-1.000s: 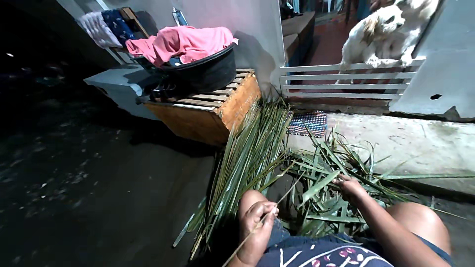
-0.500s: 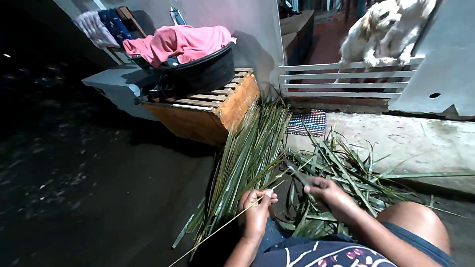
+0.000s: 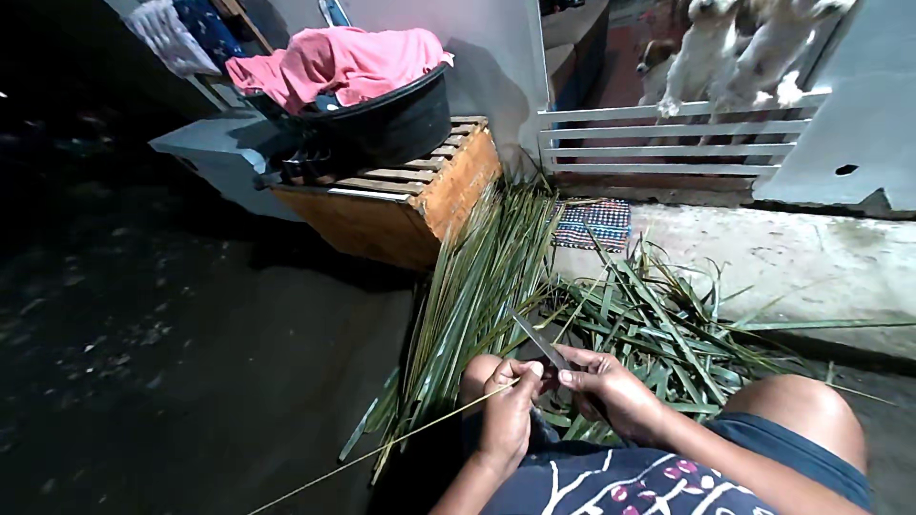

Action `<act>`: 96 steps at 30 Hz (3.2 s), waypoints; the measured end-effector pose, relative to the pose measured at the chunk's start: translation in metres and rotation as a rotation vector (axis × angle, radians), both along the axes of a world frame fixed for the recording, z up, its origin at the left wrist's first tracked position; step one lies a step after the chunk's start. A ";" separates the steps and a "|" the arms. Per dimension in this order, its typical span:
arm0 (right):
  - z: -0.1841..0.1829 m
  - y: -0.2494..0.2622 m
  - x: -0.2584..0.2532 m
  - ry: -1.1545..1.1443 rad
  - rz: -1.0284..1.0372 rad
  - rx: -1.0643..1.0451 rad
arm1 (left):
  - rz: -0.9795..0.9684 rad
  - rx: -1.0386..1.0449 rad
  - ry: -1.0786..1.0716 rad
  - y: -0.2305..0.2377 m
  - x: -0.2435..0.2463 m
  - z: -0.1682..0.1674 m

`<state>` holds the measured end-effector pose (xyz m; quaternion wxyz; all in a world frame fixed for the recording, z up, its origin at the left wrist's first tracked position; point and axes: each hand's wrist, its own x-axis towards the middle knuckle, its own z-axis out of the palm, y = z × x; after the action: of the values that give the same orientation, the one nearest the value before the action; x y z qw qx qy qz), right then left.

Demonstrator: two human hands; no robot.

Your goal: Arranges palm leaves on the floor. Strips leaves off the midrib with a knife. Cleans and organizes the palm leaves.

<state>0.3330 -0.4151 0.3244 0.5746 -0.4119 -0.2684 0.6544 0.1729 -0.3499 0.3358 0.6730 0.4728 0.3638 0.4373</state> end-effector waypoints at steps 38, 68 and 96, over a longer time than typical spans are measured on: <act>-0.006 -0.001 0.034 0.167 -0.052 -0.025 | -0.044 0.405 0.006 0.006 -0.039 -0.007; -0.005 0.009 0.025 -0.146 -0.127 0.007 | -0.030 0.793 0.120 -0.005 -0.030 -0.006; -0.013 0.012 0.051 0.020 -0.266 -0.150 | -0.054 1.172 0.321 0.012 -0.038 -0.012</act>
<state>0.3843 -0.4029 0.3115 0.6264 -0.4789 -0.1559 0.5950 0.1345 -0.3375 0.3238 0.2482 0.8337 0.1475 0.4708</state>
